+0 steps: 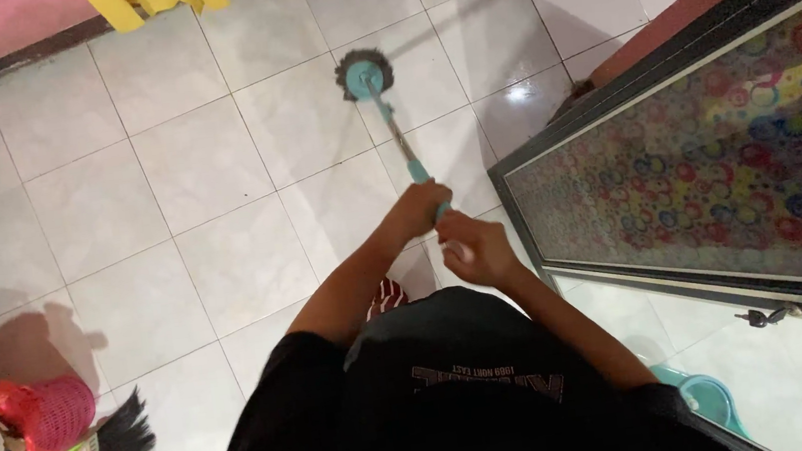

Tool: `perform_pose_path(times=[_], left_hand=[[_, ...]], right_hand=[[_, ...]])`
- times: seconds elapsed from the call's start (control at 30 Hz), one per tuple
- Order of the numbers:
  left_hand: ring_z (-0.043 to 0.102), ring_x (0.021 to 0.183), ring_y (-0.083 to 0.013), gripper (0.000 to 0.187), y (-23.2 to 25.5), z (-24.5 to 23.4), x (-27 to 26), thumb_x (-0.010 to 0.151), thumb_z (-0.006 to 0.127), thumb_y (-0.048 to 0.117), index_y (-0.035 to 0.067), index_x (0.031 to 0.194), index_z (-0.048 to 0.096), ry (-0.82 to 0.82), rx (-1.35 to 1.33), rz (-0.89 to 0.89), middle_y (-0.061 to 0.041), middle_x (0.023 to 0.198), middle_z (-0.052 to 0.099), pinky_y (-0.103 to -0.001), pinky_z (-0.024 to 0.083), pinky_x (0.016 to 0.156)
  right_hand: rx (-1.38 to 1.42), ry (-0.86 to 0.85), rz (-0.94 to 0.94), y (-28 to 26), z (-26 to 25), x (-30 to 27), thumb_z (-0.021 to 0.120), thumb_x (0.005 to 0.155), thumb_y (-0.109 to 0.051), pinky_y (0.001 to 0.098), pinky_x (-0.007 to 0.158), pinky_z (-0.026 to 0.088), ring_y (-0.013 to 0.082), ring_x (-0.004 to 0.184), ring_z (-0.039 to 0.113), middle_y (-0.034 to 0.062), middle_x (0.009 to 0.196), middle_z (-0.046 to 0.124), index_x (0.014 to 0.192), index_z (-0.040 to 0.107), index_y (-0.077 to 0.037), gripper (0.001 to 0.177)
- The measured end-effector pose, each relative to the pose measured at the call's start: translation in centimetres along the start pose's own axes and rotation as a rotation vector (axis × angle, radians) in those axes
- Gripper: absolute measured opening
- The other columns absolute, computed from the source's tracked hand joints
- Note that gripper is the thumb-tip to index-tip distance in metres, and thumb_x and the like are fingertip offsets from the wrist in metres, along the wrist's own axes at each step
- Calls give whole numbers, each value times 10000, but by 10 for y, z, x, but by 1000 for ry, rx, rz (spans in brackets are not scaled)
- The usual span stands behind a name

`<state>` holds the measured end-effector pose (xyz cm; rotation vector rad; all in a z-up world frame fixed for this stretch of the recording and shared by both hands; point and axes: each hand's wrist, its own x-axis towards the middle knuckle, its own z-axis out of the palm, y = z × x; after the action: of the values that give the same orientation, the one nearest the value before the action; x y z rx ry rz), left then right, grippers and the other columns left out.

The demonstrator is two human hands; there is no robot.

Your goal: The person mops a tiled floor using a spin mop. The person rinses and spins the mop head inside a bucket, then strokes the mop head across the floor tiles, navigating past a closed mirror door and around a room with yellow curtains.

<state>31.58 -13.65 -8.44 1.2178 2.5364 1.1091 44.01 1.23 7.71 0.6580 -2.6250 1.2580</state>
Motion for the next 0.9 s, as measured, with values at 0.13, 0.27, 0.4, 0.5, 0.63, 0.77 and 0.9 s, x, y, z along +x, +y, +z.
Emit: perform_pose_path(times=[0.13,0.27,0.4,0.5,0.63,0.77,0.9], left_hand=[[689,809,-361,111,64,-37,-21,763,722,124,89,796,621,-102,86,88,-113,804,675,-460,556,750],[699,855,-362,172,78,-63,-22,794,757,180,89,904,661,-37,22,-90,-130,889,707,-459,559,776],[654,1109,-430,426,27,-28,-5,755,782,122,113,1158,643,396,58,-150,-220,1160,646,-475,551,847],[627,1132,-435,445,-25,-1,11,809,779,67,152,1215,618,453,-255,-317,-250,1328,577,-447,575,894],[604,1135,-447,536,-63,33,54,783,831,77,177,1243,574,390,-251,-292,-294,1456,463,-458,553,922],[391,1436,-533,640,-63,67,79,837,875,72,176,1361,523,342,-237,-122,-334,1521,414,-496,470,1065],[315,1466,-530,676,-32,91,90,780,887,159,185,1334,500,192,-359,-72,-361,1575,296,-478,462,1086]], right_hand=[[98,-118,-40,-46,-51,-7,768,758,-50,404,983,581,352,1171,715,148,1130,750,968,719,-60,216],[219,-123,-65,-46,-66,15,753,769,-4,460,1088,543,342,1197,712,139,1145,741,989,702,-40,230],[250,-39,-23,-21,-31,35,788,792,7,411,1007,567,373,1296,627,133,1125,721,1040,664,-21,279],[232,46,-36,6,-4,39,766,793,51,433,1025,529,377,1317,591,161,1150,700,999,639,-30,255],[212,152,42,49,-6,43,743,774,83,422,995,549,344,1272,644,136,1105,700,927,633,-31,220],[145,232,103,61,-31,18,748,763,100,420,987,555,332,1230,672,123,1087,711,887,643,-25,205],[69,308,120,45,-37,-9,732,736,100,443,989,546,357,1191,669,129,1049,698,870,629,-8,200]])
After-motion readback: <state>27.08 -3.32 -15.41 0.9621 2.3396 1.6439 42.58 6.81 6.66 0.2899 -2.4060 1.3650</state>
